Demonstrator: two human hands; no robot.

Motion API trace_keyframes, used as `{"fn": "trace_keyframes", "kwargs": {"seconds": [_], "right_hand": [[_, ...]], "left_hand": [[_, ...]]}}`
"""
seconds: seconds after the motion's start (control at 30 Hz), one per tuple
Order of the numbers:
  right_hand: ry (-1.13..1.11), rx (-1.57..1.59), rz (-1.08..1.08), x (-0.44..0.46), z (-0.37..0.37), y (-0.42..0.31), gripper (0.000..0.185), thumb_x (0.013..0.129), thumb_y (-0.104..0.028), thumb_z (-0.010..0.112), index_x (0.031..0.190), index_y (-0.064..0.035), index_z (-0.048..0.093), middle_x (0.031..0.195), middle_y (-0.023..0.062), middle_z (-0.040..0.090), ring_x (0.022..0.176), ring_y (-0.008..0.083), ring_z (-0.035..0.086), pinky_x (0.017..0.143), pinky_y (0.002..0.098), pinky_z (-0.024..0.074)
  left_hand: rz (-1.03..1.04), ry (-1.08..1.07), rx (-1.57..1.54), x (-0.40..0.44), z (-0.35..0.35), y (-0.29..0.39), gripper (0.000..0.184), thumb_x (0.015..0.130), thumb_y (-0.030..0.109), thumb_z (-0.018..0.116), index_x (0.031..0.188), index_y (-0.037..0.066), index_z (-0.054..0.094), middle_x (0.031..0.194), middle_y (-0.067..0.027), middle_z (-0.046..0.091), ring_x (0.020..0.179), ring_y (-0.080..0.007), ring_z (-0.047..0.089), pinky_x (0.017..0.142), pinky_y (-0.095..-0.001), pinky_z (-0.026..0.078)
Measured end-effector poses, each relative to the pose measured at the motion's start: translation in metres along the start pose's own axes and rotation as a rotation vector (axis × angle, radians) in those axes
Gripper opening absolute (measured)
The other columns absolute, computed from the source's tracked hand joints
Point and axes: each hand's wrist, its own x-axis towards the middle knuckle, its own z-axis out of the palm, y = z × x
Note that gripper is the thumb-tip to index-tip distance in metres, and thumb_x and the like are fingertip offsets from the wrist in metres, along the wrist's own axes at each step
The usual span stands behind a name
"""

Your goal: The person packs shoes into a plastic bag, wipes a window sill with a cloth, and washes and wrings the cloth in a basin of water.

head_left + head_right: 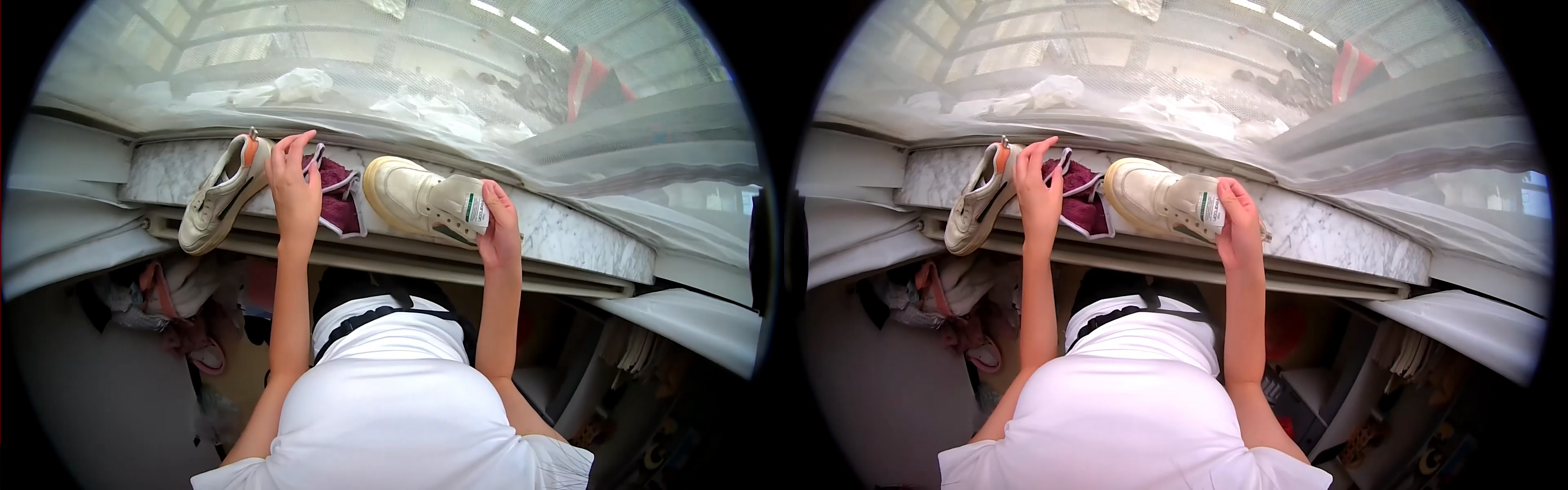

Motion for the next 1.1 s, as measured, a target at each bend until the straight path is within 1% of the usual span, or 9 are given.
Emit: {"fn": "trace_keyframes", "kwargs": {"seconds": [0.17,0.23,0.33,0.43,0.73,0.8,0.93,1.03,1.1], "right_hand": [[-0.050,0.015,0.000,0.006,-0.006,0.004,0.017,0.091,-0.018,0.049,0.096,-0.0030,0.054,0.084,0.0023,0.060,0.073,0.0067,0.058,0.066,0.0219,0.0477],[-0.092,0.017,-0.008,0.010,-0.008,0.008,0.019,0.091,-0.019,0.048,0.097,-0.0023,0.054,0.087,0.0033,0.061,0.077,0.0078,0.059,0.069,0.0230,0.0484],[-0.102,0.022,-0.003,0.011,-0.004,0.011,0.018,0.091,-0.019,0.048,0.096,-0.0029,0.055,0.086,0.0027,0.060,0.075,0.0073,0.058,0.068,0.0225,0.0475],[-0.080,0.001,0.010,0.012,0.002,0.013,0.016,0.091,-0.019,0.049,0.094,-0.0037,0.055,0.085,0.0021,0.060,0.074,0.0066,0.057,0.067,0.0215,0.0467],[-0.073,-0.077,0.004,0.014,0.006,0.020,0.015,0.089,-0.020,0.053,0.094,-0.0050,0.054,0.083,0.0003,0.058,0.072,0.0056,0.056,0.064,0.0209,0.0462],[-0.052,-0.225,0.002,0.015,0.008,0.019,0.017,0.089,-0.019,0.053,0.096,-0.0039,0.055,0.081,0.0003,0.057,0.071,0.0054,0.055,0.065,0.0207,0.0450],[-0.055,-0.321,-0.057,0.004,0.018,0.004,0.018,0.088,-0.016,0.053,0.099,-0.0021,0.055,0.077,0.0001,0.055,0.069,0.0051,0.053,0.067,0.0196,0.0434],[0.006,-0.369,-0.138,-0.007,0.016,-0.013,0.018,0.088,-0.013,0.052,0.101,-0.0018,0.055,0.075,0.0001,0.055,0.069,0.0057,0.052,0.068,0.0191,0.0425],[0.142,-0.586,-0.181,-0.015,0.012,-0.029,0.016,0.087,-0.011,0.052,0.100,-0.0024,0.056,0.075,0.0001,0.055,0.071,0.0068,0.053,0.068,0.0205,0.0433]], "left_hand": [[0.100,-0.130,-0.133,-0.012,-0.002,0.020,0.039,0.069,-0.011,0.050,0.099,0.011,0.064,0.099,-0.0063,0.050,0.087,-0.0240,0.045,0.081,-0.0350,0.037],[0.322,-0.271,-0.073,-0.017,-0.002,0.028,0.045,0.066,-0.010,0.051,0.101,0.013,0.064,0.095,-0.0054,0.049,0.087,-0.0230,0.044,0.081,-0.0353,0.035],[0.406,-0.352,0.020,-0.027,0.006,0.035,0.042,0.066,-0.006,0.052,0.100,0.015,0.065,0.093,-0.0042,0.048,0.087,-0.0221,0.044,0.082,-0.0340,0.033],[0.359,-0.367,0.044,-0.031,0.010,0.035,0.049,0.063,-0.007,0.053,0.104,0.017,0.064,0.092,-0.0047,0.047,0.087,-0.0218,0.044,0.081,-0.0349,0.034],[0.299,-0.421,0.094,-0.036,0.017,0.038,0.046,0.066,-0.008,0.051,0.105,0.014,0.063,0.089,-0.0064,0.045,0.086,-0.0221,0.044,0.077,-0.0339,0.034],[0.287,-0.426,0.142,-0.039,0.019,0.041,0.045,0.066,-0.007,0.051,0.104,0.013,0.064,0.089,-0.0067,0.046,0.086,-0.0223,0.044,0.077,-0.0340,0.034],[0.287,-0.403,0.294,-0.046,0.026,0.047,0.041,0.068,-0.005,0.052,0.103,0.013,0.063,0.088,-0.0072,0.046,0.086,-0.0229,0.044,0.078,-0.0342,0.034],[0.268,-0.441,0.240,-0.043,0.023,0.045,0.043,0.068,-0.004,0.053,0.106,0.014,0.062,0.088,-0.0075,0.046,0.086,-0.0231,0.044,0.078,-0.0345,0.034],[0.263,-0.415,0.177,-0.038,0.016,0.038,0.043,0.068,-0.004,0.053,0.106,0.013,0.061,0.089,-0.0080,0.046,0.086,-0.0236,0.044,0.079,-0.0348,0.034]]}}
